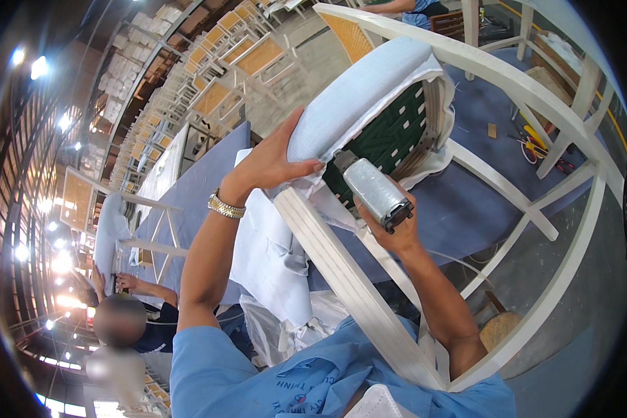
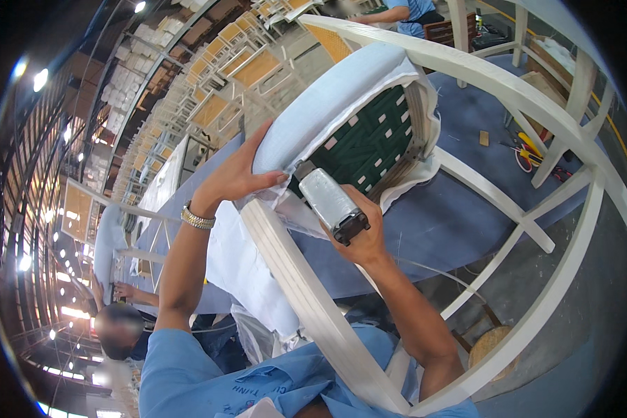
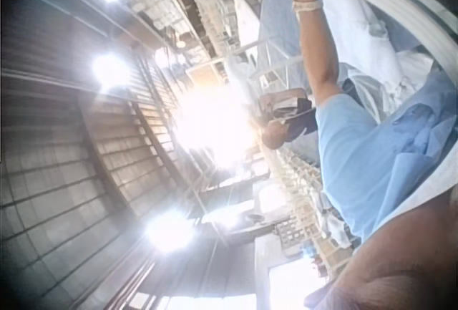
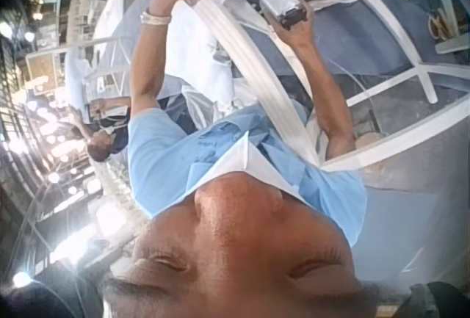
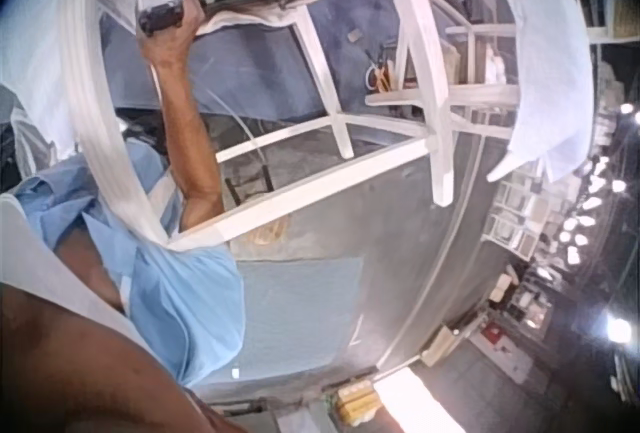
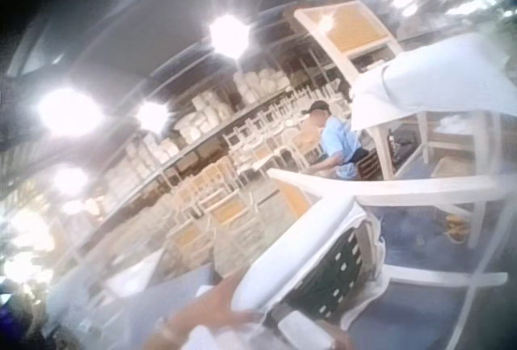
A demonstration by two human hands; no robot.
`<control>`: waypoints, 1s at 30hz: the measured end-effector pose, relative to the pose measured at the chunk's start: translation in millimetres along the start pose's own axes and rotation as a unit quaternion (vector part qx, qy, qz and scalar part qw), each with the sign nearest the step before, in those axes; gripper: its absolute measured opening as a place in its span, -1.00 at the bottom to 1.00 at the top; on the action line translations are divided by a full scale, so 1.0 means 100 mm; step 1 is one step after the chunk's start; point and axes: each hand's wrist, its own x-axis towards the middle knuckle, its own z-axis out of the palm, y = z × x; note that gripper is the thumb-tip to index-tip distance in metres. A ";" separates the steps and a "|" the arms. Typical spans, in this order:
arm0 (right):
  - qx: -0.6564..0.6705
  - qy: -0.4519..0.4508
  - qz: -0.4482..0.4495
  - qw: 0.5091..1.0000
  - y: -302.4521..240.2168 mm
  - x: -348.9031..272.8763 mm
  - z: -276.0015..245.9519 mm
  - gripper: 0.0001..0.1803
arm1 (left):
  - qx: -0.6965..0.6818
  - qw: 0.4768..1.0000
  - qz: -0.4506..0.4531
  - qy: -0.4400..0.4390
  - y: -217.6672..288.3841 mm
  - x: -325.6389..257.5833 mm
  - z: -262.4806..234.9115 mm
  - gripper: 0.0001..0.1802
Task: The person staples light blue fabric onto the underside of a white wooden chair frame using a pneumatic staple gun. They repeatedly reposition the chair, pull the fabric taut, and apply staples along the edges. The person also uses a yellow utility knife to trim excess fabric and adjusts the chair orientation multiple times.
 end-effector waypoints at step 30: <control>0.015 -0.089 -0.071 0.993 0.04 0.04 0.20 -0.41 | 0.103 0.994 -0.039 0.017 0.10 -0.09 0.10 0.26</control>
